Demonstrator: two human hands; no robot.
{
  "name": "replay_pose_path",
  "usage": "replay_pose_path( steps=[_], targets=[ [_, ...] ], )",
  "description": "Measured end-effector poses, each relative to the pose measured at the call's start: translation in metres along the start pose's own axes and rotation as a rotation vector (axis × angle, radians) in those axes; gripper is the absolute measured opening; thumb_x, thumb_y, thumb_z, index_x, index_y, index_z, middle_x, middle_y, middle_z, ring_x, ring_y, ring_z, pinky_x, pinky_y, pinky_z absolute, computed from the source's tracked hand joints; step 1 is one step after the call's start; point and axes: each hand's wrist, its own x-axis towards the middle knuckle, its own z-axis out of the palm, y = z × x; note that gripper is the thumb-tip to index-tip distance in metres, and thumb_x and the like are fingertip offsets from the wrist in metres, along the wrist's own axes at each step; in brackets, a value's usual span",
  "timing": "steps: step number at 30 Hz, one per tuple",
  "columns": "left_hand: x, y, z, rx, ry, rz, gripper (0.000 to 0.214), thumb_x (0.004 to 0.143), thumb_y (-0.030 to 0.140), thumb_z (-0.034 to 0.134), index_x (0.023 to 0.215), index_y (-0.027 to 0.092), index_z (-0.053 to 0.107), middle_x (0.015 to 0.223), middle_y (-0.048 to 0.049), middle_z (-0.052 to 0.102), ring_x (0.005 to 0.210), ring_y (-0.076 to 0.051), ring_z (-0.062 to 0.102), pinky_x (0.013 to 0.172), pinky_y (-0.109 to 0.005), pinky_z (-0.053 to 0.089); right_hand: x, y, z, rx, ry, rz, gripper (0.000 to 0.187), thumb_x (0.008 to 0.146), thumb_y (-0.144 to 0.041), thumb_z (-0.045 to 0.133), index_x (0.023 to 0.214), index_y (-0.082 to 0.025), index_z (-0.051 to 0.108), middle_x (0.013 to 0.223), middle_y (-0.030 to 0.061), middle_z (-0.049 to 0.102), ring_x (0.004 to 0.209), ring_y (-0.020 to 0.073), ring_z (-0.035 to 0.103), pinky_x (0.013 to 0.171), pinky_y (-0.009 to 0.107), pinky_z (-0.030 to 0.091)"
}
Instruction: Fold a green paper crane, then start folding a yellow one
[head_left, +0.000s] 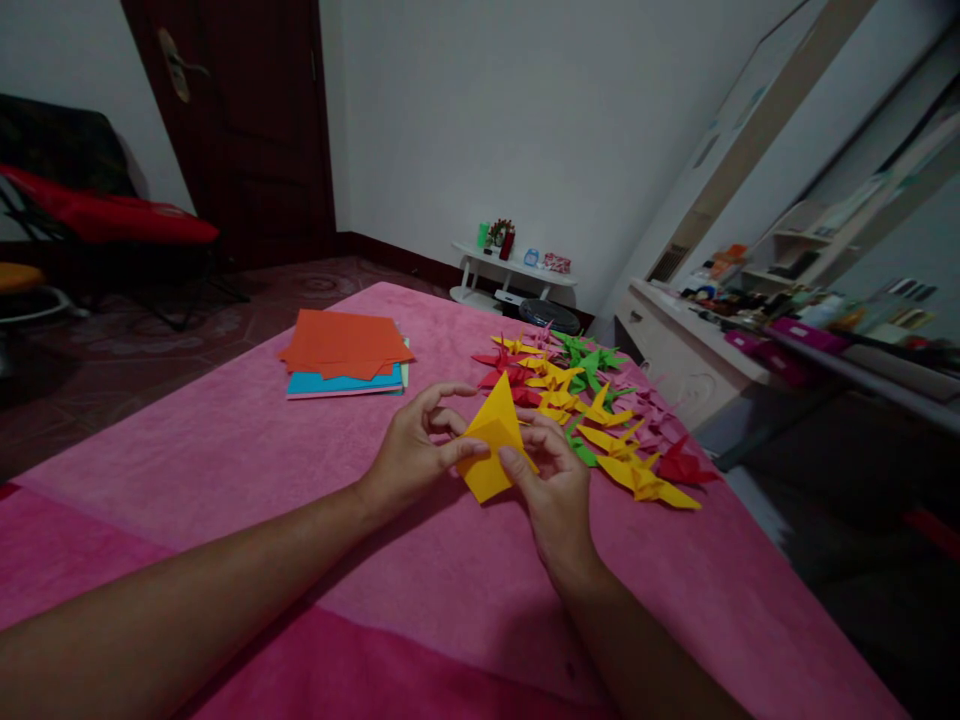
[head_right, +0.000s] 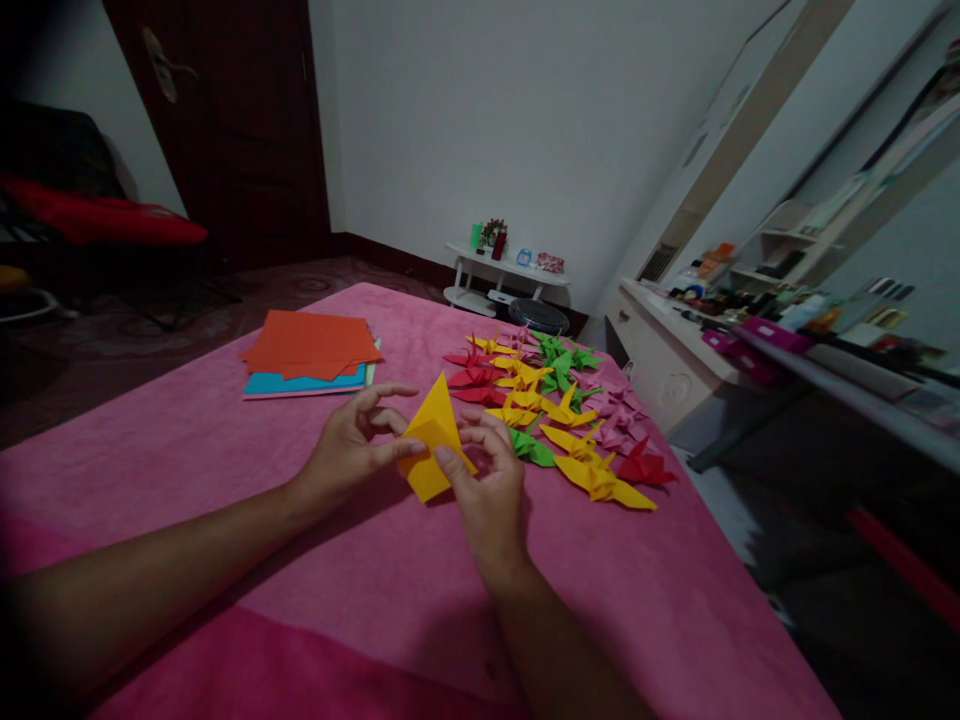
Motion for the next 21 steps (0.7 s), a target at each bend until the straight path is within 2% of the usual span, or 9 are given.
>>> replay_pose_path(
  steps=[2,6,8,15,21],
  targets=[
    [0.001,-0.005,0.001,-0.036,-0.009,-0.028,0.050,0.064,0.024,0.080,0.108,0.016,0.059,0.063,0.0045,0.062,0.057,-0.009,0.058,0.056,-0.018,0.047,0.000,0.000,0.000,-0.008,0.013,-0.003,0.009,0.076,-0.026,0.069,0.075,-0.018,0.065,0.106,0.0081,0.060,0.103,0.0220,0.057,0.088,0.035,0.045],
    [0.002,-0.013,0.004,-0.139,-0.059,-0.169,0.025,0.065,0.025,0.078,0.084,0.012,0.068,0.071,-0.0010,0.068,0.061,-0.010,0.061,0.059,-0.020,0.048,-0.001,0.003,0.000,0.048,0.019,0.059,0.008,0.076,-0.025,0.069,0.074,-0.019,0.065,0.091,0.0052,0.062,0.091,0.0201,0.058,0.083,0.034,0.046],
    [0.002,-0.013,0.005,-0.162,-0.082,-0.211,0.021,0.067,0.026,0.077,0.081,0.012,0.069,0.074,-0.0025,0.069,0.063,-0.012,0.063,0.060,-0.021,0.049,-0.003,0.006,0.000,0.077,0.001,0.100,0.009,0.076,-0.026,0.069,0.074,-0.018,0.065,0.086,0.0043,0.063,0.085,0.0193,0.058,0.080,0.033,0.047],
    [0.000,-0.009,0.005,-0.097,-0.095,-0.214,0.022,0.067,0.031,0.075,0.073,0.011,0.068,0.068,-0.0019,0.067,0.059,-0.010,0.058,0.055,-0.020,0.044,-0.005,0.008,0.000,0.080,-0.079,0.185,0.014,0.078,-0.031,0.067,0.078,-0.018,0.066,0.079,0.0026,0.063,0.073,0.0165,0.057,0.066,0.027,0.046],
    [-0.001,-0.013,0.004,-0.017,-0.140,-0.249,0.031,0.069,0.040,0.072,0.067,0.011,0.061,0.060,-0.0004,0.059,0.052,-0.009,0.051,0.048,-0.020,0.037,-0.006,0.006,0.000,0.078,-0.179,0.279,0.026,0.080,-0.037,0.064,0.066,-0.016,0.059,0.061,-0.0020,0.050,0.055,0.0108,0.044,0.049,0.023,0.033]
  ],
)
